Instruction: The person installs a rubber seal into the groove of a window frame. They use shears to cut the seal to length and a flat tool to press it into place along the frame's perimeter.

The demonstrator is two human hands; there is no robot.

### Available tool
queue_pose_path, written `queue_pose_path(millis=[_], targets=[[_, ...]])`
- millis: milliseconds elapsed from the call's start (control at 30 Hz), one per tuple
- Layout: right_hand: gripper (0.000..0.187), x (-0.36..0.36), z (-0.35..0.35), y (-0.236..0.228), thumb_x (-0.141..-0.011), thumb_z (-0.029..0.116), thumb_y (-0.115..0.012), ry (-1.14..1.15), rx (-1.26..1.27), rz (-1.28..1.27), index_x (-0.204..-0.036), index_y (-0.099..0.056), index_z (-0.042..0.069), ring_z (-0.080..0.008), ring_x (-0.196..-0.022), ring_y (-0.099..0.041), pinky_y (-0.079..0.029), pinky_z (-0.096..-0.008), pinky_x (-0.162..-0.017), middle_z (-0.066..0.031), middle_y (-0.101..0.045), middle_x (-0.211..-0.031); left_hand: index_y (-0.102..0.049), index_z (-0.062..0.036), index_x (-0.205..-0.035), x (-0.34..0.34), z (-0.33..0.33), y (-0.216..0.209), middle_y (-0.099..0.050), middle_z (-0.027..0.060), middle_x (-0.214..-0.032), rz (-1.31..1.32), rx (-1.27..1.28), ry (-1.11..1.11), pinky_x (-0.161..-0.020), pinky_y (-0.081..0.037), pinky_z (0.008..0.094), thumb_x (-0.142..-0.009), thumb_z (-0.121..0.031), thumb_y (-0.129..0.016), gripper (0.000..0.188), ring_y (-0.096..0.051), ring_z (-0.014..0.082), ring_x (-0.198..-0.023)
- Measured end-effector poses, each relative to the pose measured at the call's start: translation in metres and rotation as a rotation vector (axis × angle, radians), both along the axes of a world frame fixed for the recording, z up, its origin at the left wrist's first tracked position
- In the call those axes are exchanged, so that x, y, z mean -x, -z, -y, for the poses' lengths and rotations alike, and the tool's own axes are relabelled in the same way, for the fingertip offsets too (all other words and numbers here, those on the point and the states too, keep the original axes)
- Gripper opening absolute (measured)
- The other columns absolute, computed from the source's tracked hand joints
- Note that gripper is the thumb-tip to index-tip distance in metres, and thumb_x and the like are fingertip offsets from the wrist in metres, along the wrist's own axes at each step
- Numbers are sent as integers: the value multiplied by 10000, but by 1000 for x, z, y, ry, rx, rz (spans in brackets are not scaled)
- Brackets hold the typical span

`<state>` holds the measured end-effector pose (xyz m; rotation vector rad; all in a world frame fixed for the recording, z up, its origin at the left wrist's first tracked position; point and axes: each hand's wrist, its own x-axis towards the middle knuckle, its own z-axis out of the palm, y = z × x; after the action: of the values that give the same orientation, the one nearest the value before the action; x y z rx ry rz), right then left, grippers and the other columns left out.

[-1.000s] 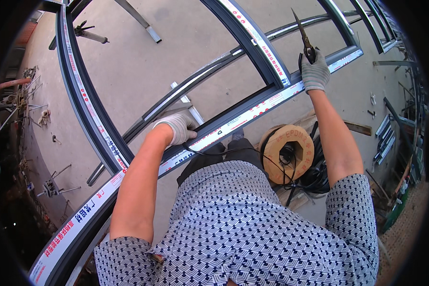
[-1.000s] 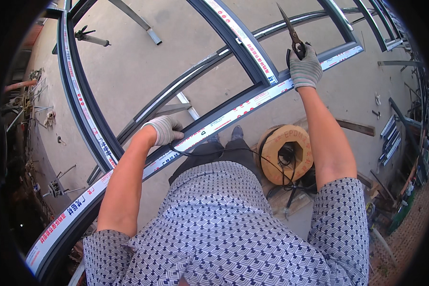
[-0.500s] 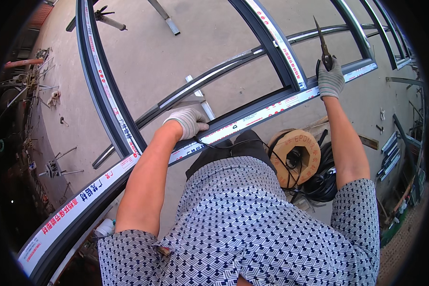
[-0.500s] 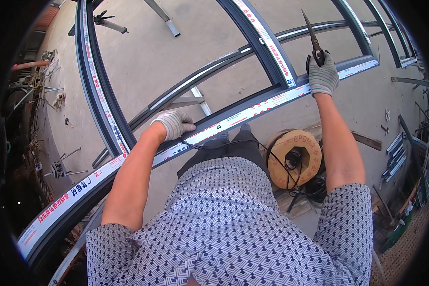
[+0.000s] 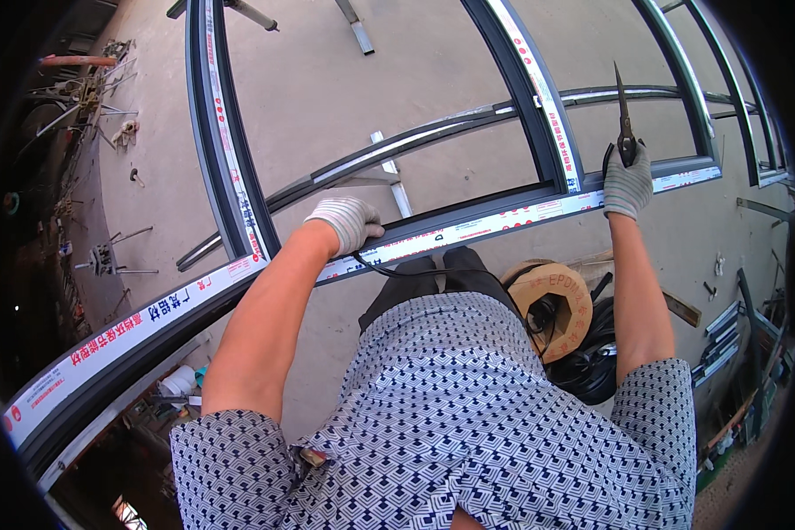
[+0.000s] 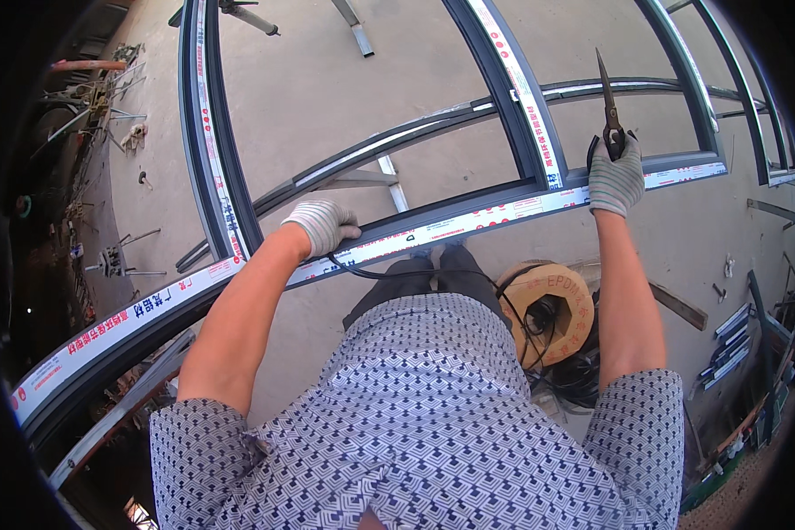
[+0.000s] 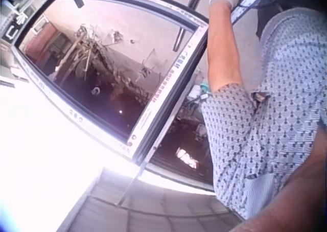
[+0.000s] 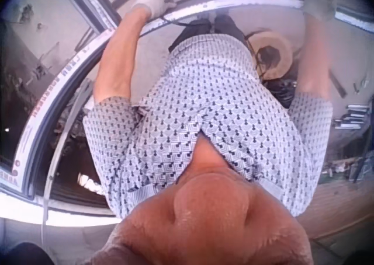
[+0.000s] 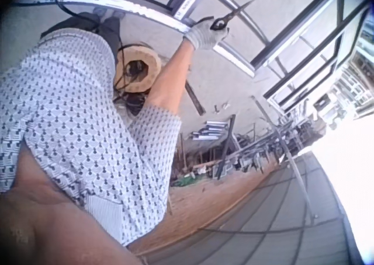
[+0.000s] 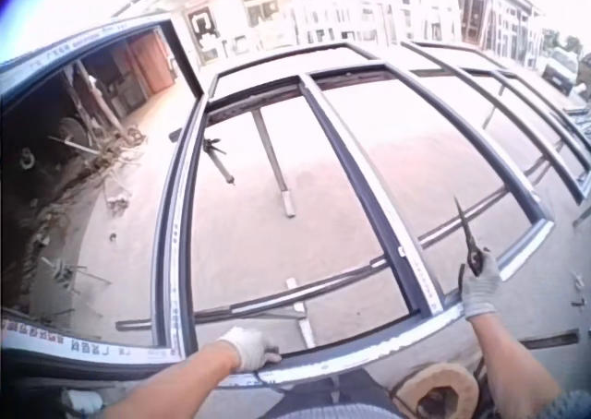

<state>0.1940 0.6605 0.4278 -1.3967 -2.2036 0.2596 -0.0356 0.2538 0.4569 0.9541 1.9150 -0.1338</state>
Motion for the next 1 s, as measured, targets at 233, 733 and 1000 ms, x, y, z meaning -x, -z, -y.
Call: queue_pose_path(millis=[233,733,1000], targets=[[384,-5,-9,11,-885,338,-729,-25,48,-134,-1154,-670,69,-214,-879,-720,-539,-328,-815,-70,-755,-987,-742,-88,-1132,0,-2,-5,-736,153,-1012,20,64,-191,-882,-516,393,-902,-356,-680,359,-695,299,-955],[361,21,169,-66,-767,68,-796,-999,556,-85,-1093,-646,28,-226,-751,-698,-565,-314,-725,-129,-684,-838,-593,7,-1322,-118,12,-40,-681,142,-1125,370,-927,-887,-954,-526,366,-855,-491,-764,704,-676,230,-1051],[354,61,253,-86,-804,178,-728,-1632,554,360,-1083,-580,18,-371,-869,-659,-544,-453,-754,-164,-649,-933,-599,-37,-1343,-147,53,-23,-633,27,-1118,573,-987,-1332,-874,-477,266,-1058,-387,-498,462,-548,103,-948]])
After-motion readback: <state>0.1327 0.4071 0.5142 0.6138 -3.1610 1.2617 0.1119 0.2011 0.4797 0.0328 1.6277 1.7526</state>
